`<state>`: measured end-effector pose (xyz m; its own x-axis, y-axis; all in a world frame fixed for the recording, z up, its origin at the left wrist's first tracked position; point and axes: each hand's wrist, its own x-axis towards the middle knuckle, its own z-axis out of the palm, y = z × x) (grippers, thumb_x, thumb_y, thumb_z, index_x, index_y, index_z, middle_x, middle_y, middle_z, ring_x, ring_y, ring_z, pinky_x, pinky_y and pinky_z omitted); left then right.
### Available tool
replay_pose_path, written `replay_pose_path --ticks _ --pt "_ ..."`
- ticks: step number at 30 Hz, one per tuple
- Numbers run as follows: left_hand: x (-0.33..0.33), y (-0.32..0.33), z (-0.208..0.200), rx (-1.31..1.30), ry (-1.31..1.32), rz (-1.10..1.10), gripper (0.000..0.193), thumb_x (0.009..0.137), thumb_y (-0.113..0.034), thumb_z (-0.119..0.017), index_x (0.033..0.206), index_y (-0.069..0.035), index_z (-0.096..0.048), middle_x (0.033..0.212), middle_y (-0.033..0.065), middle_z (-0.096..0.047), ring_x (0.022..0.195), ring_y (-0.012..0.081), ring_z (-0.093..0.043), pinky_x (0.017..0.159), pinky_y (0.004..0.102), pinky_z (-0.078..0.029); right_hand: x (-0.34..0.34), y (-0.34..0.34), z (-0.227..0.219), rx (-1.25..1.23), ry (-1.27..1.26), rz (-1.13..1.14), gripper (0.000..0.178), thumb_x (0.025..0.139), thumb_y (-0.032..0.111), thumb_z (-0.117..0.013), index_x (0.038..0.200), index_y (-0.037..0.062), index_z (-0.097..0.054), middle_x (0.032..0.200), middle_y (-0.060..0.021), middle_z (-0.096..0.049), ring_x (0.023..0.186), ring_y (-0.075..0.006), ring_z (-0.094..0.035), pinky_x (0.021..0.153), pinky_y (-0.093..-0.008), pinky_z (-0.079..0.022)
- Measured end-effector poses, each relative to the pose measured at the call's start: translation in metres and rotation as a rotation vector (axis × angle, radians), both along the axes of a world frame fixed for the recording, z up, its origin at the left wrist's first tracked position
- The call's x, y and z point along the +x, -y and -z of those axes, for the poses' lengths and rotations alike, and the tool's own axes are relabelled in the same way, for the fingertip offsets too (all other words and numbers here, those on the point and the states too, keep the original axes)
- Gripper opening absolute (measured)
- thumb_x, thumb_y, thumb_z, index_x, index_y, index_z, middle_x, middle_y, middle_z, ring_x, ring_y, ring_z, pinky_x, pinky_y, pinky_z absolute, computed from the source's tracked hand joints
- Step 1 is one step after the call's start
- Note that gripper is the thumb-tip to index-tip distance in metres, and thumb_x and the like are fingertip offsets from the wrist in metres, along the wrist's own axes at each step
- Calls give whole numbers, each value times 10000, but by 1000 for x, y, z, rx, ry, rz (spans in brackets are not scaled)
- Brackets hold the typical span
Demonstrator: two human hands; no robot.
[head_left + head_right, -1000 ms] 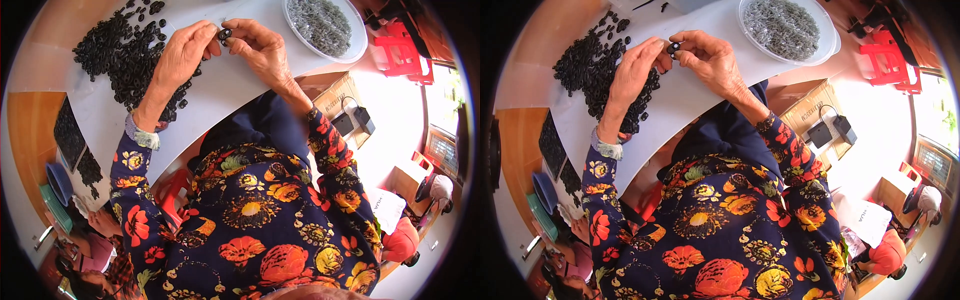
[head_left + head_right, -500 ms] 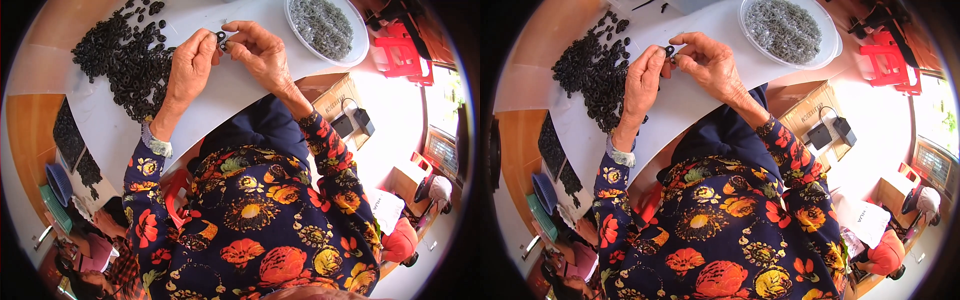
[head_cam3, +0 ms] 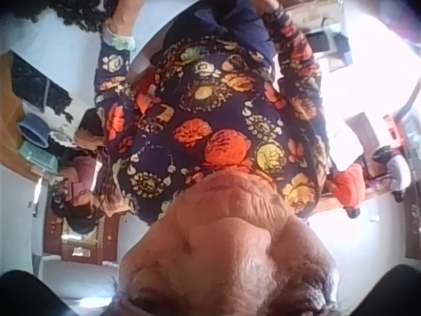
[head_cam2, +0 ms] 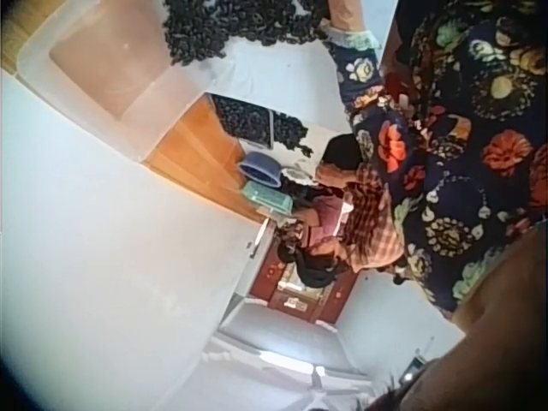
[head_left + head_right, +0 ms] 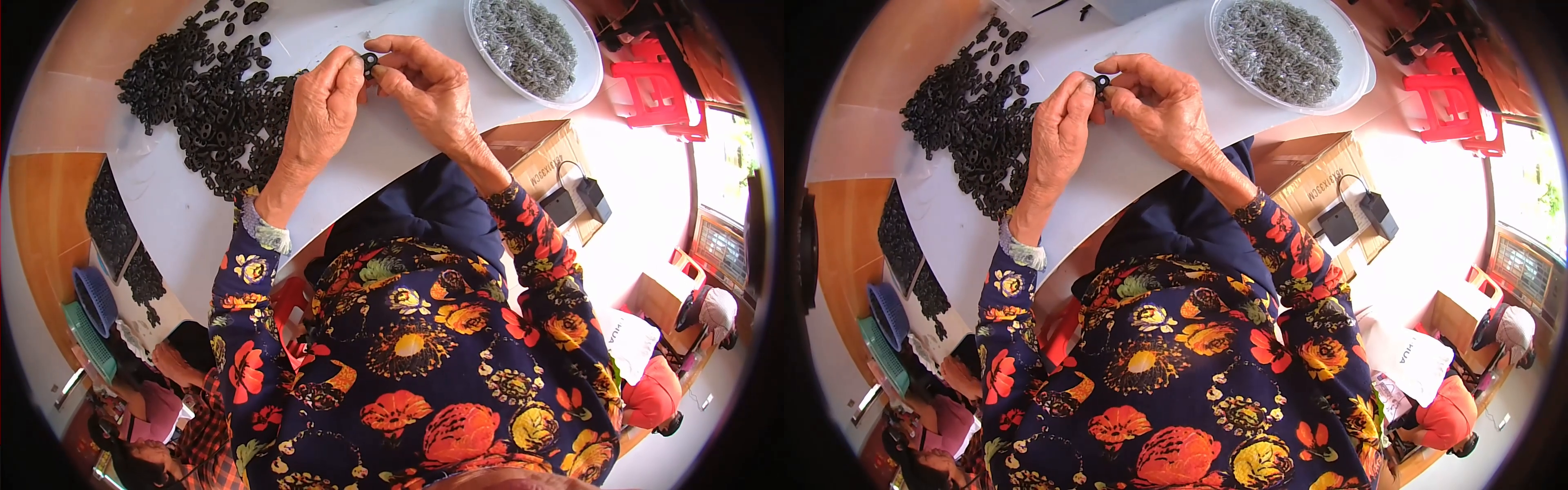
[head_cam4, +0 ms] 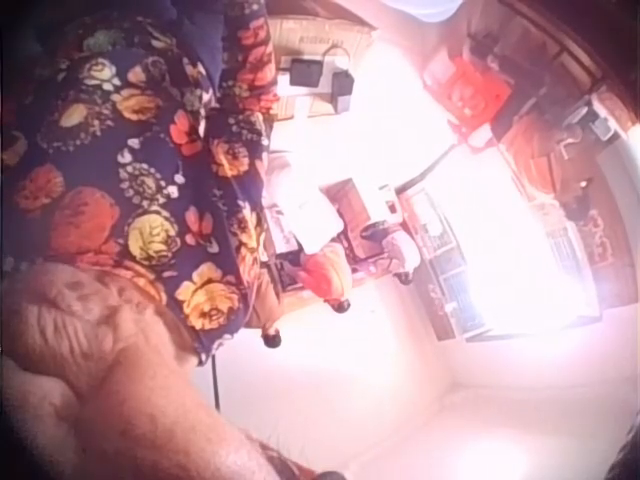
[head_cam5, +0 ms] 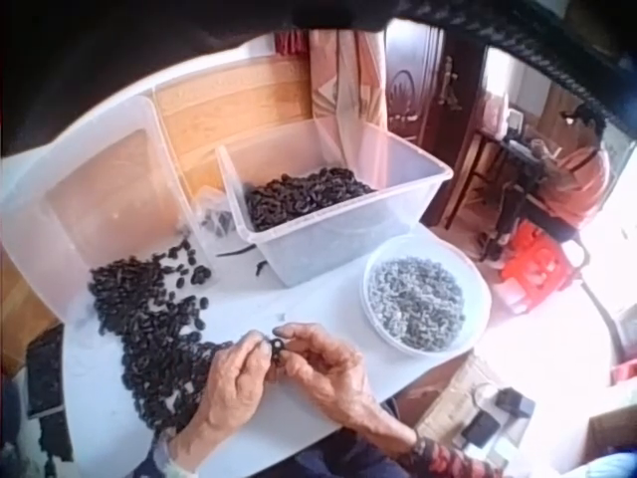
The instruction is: The person repeatedly takes small black plastic pieces and pins from the table and assembles them together by hand.
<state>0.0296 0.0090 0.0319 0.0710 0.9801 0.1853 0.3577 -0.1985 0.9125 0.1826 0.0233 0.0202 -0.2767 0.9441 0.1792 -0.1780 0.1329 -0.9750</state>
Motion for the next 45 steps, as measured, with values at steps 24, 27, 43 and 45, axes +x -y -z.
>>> replay_pose_path --ticks 24,27,43,45 --pt "-12 -6 -11 -155 29 171 304 979 -259 -448 823 -2 -493 631 19 -462 594 90 -461 547 256 -430 -4 -4 9 272 266 98 304 712 61 -766 977 4 -629 644 -24 -592 578 -74 -527 560 -236 -457" --pt "-11 -5 -4 -120 58 170 304 979 -263 -447 827 -3 -494 627 23 -465 594 95 -453 550 262 -422 -3 1 1 253 328 67 293 763 45 -745 1020 3 -610 728 12 -572 669 -43 -497 593 -197 -431" --pt "-9 1 -2 -149 63 171 293 978 -260 -446 866 3 -507 646 32 -484 606 104 -450 574 263 -415 -5 3 8 277 235 75 207 742 29 -704 903 -12 -580 691 -94 -653 610 -161 -636 573 -280 -495" --pt "-8 1 -3 -160 73 165 290 976 -259 -445 866 2 -510 641 28 -482 606 101 -449 572 263 -410 -5 3 8 319 248 82 194 750 18 -694 901 -15 -577 686 -92 -657 616 -160 -642 577 -274 -499"
